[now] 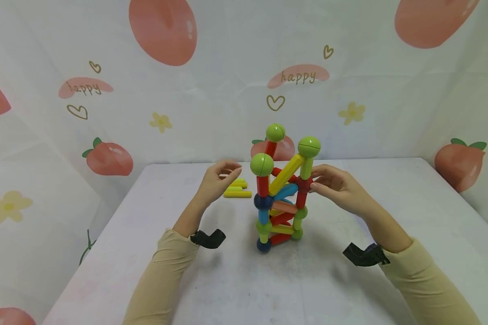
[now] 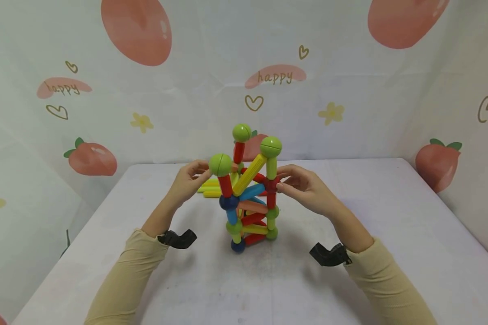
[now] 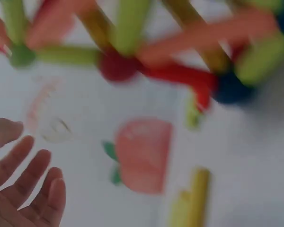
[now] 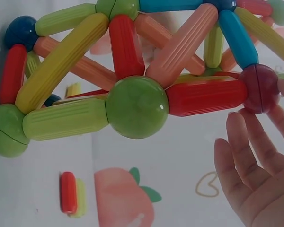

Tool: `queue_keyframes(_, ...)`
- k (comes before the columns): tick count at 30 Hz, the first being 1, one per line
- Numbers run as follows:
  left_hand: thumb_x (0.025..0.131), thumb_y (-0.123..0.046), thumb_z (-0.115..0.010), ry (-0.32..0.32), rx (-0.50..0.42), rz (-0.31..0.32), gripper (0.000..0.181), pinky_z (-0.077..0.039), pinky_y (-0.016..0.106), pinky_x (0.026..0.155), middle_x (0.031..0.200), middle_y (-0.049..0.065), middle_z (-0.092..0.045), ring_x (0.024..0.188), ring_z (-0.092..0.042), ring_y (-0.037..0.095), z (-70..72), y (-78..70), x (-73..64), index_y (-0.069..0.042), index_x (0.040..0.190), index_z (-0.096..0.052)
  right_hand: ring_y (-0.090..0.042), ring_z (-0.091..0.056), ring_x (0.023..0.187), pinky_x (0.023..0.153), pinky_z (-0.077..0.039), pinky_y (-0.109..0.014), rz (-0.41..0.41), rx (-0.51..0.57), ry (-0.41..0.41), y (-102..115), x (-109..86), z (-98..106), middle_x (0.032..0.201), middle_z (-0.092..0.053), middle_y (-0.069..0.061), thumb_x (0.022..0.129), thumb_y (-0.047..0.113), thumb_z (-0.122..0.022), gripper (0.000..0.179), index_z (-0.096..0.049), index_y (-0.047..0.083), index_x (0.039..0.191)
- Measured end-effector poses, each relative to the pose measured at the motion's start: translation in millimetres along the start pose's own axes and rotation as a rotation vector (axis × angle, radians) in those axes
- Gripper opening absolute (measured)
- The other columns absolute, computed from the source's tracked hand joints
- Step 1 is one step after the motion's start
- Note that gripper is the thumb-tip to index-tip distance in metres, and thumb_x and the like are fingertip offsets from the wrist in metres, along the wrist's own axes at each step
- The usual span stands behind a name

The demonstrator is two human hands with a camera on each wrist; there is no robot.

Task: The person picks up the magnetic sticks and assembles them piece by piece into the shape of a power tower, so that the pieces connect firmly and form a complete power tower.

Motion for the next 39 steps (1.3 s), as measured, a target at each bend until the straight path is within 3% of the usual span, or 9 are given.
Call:
queue_keyframes(4,0.093,-0.02,-0.057,0.105,0.206,0.147,0.026,-0.05,0.04,0.092,0.115,0.014,-0.063,0.108,-0.059,0.03,-5.9,43.6,4.0,-0.005,0.113,-0.061,-0.004,-0.065,0.092,0.084,-0.052,-0.017,-0.005,0.018,0.005,-1,-0.4,0,0.11,-0.061,0.016,0.091,-0.006,-0.049,0.031,-0.053,0.003,0.121)
queue_keyframes(8,0.091,-0.016,-0.059,0.171,0.316,0.21,0.027,-0.047,0.042,0.097,0.119,0.015,-0.062,0.113,-0.057,0.031,-10.6,67.6,3.1,-0.003,0.114,-0.062,-0.004,-0.064,0.092,0.084,-0.052,-0.017,-0.011,0.021,0.007,-2,-1.0,-1,0.109,-0.061,0.016,0.092,-0.005,-0.049,0.03,-0.053,0.005,0.12)
queue_keyframes(14,0.086,-0.01,-0.064,0.22,0.378,0.233,0.029,-0.045,0.042,0.099,0.116,0.016,-0.064,0.111,-0.056,0.029,-16.5,75.9,3.4,-0.001,0.113,-0.063,-0.004,-0.064,0.092,0.084,-0.052,-0.018,-0.015,0.038,0.009,-2,-2.1,0,0.109,-0.061,0.015,0.092,-0.005,-0.048,0.031,-0.052,0.007,0.12)
queue_keyframes(22,0.084,-0.014,-0.068,0.286,0.444,0.258,0.03,-0.05,0.036,0.084,0.103,0.013,-0.066,0.093,-0.059,0.023,-22.8,79.7,2.6,-0.002,0.112,-0.065,-0.005,-0.063,0.093,0.084,-0.052,-0.018,-0.035,0.014,0.008,-1,-2.9,-2,0.108,-0.06,0.015,0.091,-0.004,-0.05,0.03,-0.05,0.004,0.121)
queue_keyframes(26,0.085,-0.015,-0.066,0.305,0.419,0.245,0.032,-0.05,0.035,0.084,0.106,0.015,-0.065,0.094,-0.059,0.024,-18.9,79.2,3.9,0.0,0.114,-0.064,-0.005,-0.063,0.094,0.082,-0.053,-0.018,-0.059,-0.025,0.001,0,-3.3,-3,0.107,-0.06,0.015,0.089,-0.003,-0.055,0.033,-0.048,0.001,0.121)
queue_keyframes(30,0.088,-0.016,-0.062,0.293,0.324,0.235,0.037,-0.051,0.036,0.086,0.113,0.018,-0.063,0.098,-0.06,0.029,-12.9,73.4,7.5,0.002,0.12,-0.059,-0.005,-0.063,0.094,0.083,-0.053,-0.018,-0.073,-0.026,-0.01,1,-2.9,-4,0.106,-0.06,0.015,0.089,-0.003,-0.056,0.032,-0.048,0.0,0.12)
queue_keyframes(35,0.09,-0.018,-0.06,0.269,0.15,0.209,0.038,-0.053,0.035,0.085,0.117,0.019,-0.061,0.102,-0.062,0.031,-8.1,54.1,15.9,0.0,0.123,-0.056,-0.005,-0.063,0.094,0.083,-0.053,-0.018,-0.074,-0.02,-0.013,1,-2.4,-5,0.106,-0.06,0.015,0.089,-0.003,-0.056,0.031,-0.048,0.0,0.119)
queue_keyframes(39,0.092,-0.022,-0.058,0.249,0.01,0.166,0.042,-0.052,0.04,0.092,0.121,0.018,-0.059,0.107,-0.061,0.031,-7.7,31.0,25.3,-0.004,0.129,-0.052,-0.004,-0.063,0.094,0.083,-0.053,-0.018,-0.086,-0.024,-0.016,1,-2.4,-5,0.107,-0.059,0.015,0.089,-0.002,-0.056,0.032,-0.048,0.0,0.12)
Point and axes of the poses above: each hand's wrist, its own x-axis towards the middle knuckle, its own z-axis out of the back of the hand, y = z × x, the point moved 1 cm from there along x, towards the middle knuckle
